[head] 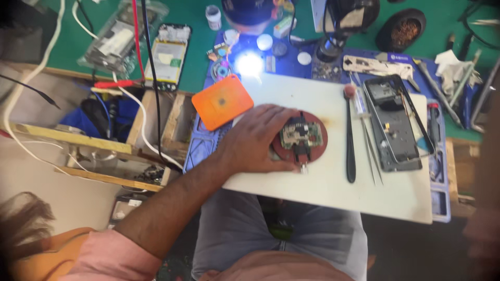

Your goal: The person uses a soldering iron to work on a small circuit board mounted on a red holder. They then use a small brush to clean the board's surface.

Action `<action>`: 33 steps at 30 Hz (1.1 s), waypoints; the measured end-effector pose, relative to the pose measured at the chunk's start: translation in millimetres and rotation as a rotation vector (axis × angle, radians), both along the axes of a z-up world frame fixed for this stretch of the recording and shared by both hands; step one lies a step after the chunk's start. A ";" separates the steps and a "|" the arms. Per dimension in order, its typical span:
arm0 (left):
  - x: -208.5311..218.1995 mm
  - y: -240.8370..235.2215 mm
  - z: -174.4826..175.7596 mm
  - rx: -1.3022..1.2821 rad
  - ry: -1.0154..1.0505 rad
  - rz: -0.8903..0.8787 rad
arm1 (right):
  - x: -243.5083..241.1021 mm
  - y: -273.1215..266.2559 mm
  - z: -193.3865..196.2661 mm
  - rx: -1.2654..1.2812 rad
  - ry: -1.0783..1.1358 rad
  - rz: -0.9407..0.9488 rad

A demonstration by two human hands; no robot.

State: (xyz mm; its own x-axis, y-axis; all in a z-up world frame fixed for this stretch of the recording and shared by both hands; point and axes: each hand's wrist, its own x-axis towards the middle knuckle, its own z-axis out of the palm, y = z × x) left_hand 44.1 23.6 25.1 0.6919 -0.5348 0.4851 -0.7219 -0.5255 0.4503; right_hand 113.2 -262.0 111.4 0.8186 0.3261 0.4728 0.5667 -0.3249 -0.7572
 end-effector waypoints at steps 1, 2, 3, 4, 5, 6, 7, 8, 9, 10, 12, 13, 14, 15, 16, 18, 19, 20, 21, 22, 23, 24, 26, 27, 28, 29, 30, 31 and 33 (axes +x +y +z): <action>-0.5 0.8 -0.4 -0.009 -0.016 -0.004 | -10.9 -7.0 5.4 0.027 0.019 -0.024; -1.7 1.0 -1.9 -0.010 -0.019 -0.015 | -22.8 -10.9 5.9 0.043 0.035 -0.044; -0.8 1.5 -3.8 -0.008 -0.025 -0.024 | -35.0 -12.4 2.0 0.044 0.049 -0.052; 0.7 1.5 -6.4 -0.007 -0.031 -0.032 | -50.7 -11.0 -7.0 0.028 0.058 -0.060; 0.0 2.1 -10.1 -0.011 -0.047 -0.032 | -68.7 -7.4 -19.7 0.016 0.073 -0.070; -0.3 2.0 -13.5 -0.014 -0.062 -0.031 | -89.9 1.6 -37.2 -0.018 0.067 -0.103; -0.3 2.8 -15.7 -0.012 -0.081 -0.027 | -107.8 11.7 -52.5 -0.057 0.052 -0.147; -1.1 2.8 -17.2 -0.015 -0.068 -0.028 | -121.3 20.0 -62.8 -0.096 0.037 -0.190; -0.8 2.6 -17.0 -0.014 -0.057 -0.030 | -131.0 27.4 -68.9 -0.127 0.018 -0.205; -1.1 2.3 -16.3 -0.014 -0.046 -0.032 | -139.5 33.7 -72.5 -0.159 0.000 -0.221; -5.3 2.5 -15.1 -0.024 -0.073 -0.021 | -150.4 42.9 -74.3 -0.195 -0.031 -0.243; -5.5 2.5 -13.3 -0.031 -0.089 -0.023 | -153.8 45.6 -73.0 -0.200 -0.047 -0.252; -7.1 3.5 -11.5 -0.002 -0.086 0.006 | -155.3 47.9 -71.9 -0.206 -0.063 -0.260; -6.3 1.2 -9.3 0.017 -0.090 0.016 | -157.0 46.7 -71.0 -0.192 -0.037 -0.252; -5.8 0.1 -7.1 0.037 -0.094 0.025 | -156.9 47.0 -72.5 -0.177 -0.010 -0.244; -5.2 -2.6 -4.4 0.061 -0.052 0.040 | -159.6 43.3 -78.6 -0.187 -0.066 -0.235; -5.9 -3.0 -3.4 0.081 -0.041 0.059 | -161.4 40.1 -82.8 -0.209 -0.143 -0.222; -6.8 -3.6 -2.8 0.102 -0.031 0.079 | -163.7 36.8 -87.3 -0.208 -0.139 -0.225; -8.1 -1.9 -1.7 0.103 -0.046 0.083 | -165.4 35.1 -91.8 -0.197 -0.135 -0.224; -7.7 -3.9 -1.3 0.102 -0.061 0.087 | -168.7 28.5 -93.9 -0.135 -0.084 -0.259; -7.9 -5.4 -0.8 0.089 -0.060 0.079 | -170.6 21.1 -95.1 -0.061 -0.032 -0.276; -6.9 -7.2 -0.4 0.077 -0.058 0.072 | -172.1 12.6 -95.2 0.015 0.018 -0.292; -6.9 -3.8 0.2 0.084 -0.038 0.074 | -168.5 -28.9 -88.3 0.017 -0.223 -0.609; -6.6 -4.4 -0.6 0.087 -0.025 0.070 | -156.8 -65.6 -79.6 0.472 -0.040 -0.736; -5.9 -4.3 -0.9 0.090 -0.012 0.067 | -149.6 -104.0 -71.1 0.570 -0.077 -0.743; -3.9 -6.1 -0.7 0.083 -0.013 0.056 | -139.8 -146.6 -61.9 0.661 -0.125 -0.742; -2.5 -7.0 -0.3 0.076 -0.014 0.045 | -129.9 -189.7 -53.9 0.747 -0.178 -0.740; -2.8 -6.0 -0.2 0.073 -0.013 0.037 | -116.0 -230.9 -47.1 0.757 -0.081 -0.790; -4.3 -4.9 0.3 0.082 -0.012 0.037 | -98.4 -293.6 -45.7 0.765 0.091 -0.841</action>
